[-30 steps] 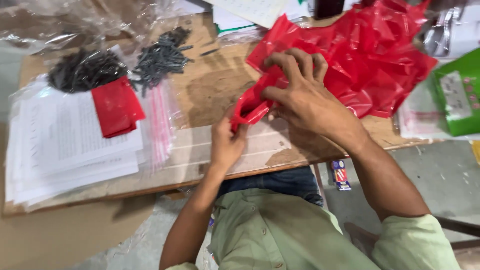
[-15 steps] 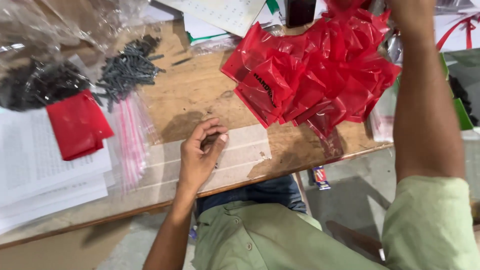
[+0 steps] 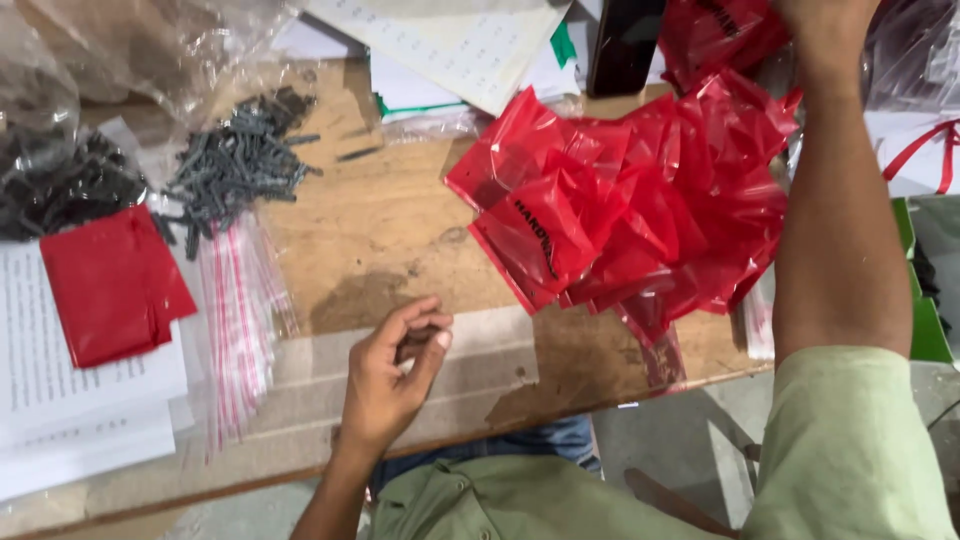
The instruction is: Sorting and placing metal fasteners into red plastic bags.
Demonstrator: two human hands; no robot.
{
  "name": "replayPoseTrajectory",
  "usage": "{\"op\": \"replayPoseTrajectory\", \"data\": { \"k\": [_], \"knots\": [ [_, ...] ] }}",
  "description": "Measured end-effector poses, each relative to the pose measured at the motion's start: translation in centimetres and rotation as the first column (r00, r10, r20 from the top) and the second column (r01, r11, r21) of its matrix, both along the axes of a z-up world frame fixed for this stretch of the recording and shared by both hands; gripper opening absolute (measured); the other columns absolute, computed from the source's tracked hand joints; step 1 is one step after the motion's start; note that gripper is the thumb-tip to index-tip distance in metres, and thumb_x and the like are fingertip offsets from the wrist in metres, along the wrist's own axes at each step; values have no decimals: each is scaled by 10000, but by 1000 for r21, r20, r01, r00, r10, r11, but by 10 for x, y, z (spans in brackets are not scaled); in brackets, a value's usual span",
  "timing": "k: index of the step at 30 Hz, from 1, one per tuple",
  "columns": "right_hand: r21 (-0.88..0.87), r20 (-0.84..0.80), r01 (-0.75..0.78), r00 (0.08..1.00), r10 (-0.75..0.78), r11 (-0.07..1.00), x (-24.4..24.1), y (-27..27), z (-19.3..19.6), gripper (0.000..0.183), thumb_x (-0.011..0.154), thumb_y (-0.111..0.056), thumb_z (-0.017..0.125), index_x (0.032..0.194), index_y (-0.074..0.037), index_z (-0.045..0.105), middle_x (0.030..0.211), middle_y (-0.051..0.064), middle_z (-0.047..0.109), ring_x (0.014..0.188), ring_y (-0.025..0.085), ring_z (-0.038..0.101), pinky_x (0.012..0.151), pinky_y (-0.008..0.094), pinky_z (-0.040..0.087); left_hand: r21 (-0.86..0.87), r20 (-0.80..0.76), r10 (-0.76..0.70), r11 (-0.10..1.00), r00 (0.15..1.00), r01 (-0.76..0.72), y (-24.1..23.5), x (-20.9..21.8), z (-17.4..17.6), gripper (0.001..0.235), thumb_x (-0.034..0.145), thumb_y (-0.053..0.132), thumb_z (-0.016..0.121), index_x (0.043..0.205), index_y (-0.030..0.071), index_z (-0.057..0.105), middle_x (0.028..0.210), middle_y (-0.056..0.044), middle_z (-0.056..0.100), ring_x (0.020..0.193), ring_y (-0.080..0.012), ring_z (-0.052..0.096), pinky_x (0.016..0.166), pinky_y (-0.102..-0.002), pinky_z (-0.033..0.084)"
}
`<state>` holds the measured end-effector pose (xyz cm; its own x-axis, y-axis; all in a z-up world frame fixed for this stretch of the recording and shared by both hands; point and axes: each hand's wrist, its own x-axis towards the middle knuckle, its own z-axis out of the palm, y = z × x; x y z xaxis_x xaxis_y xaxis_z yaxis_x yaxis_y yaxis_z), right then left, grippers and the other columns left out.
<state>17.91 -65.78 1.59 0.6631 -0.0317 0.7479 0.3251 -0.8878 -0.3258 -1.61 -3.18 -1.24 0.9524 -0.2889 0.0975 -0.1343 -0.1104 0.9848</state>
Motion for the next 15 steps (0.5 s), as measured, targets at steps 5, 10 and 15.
{"op": "replayPoseTrajectory", "data": {
  "k": [5,10,15],
  "knots": [
    [-192,141,68,989,-41,979,-27,71,46,249,846,59,752,1032,109,595,992,194,647,915,305,654,876,432,540,36,-69,0,999,998,3,-4,1,3,412,914,91,725,1310,12,640,1086,-92,797,898,-115,750,773,-256,611],
    [-35,-44,67,997,-69,997,-81,129,104,160,980,34,717,1131,67,674,1072,151,698,963,237,684,870,348,535,100,-147,8,995,989,7,-7,1,5,424,885,86,739,1298,38,654,1065,-79,809,844,-112,749,691,-256,589],
    [-114,-90,110,989,-121,987,-157,169,117,133,1042,39,708,1145,90,640,1161,203,584,1036,238,619,955,315,560,69,-42,-19,997,999,22,-5,-3,0,390,897,50,742,1281,15,679,1066,-100,799,883,-121,741,773,-254,600]
  ]
}}
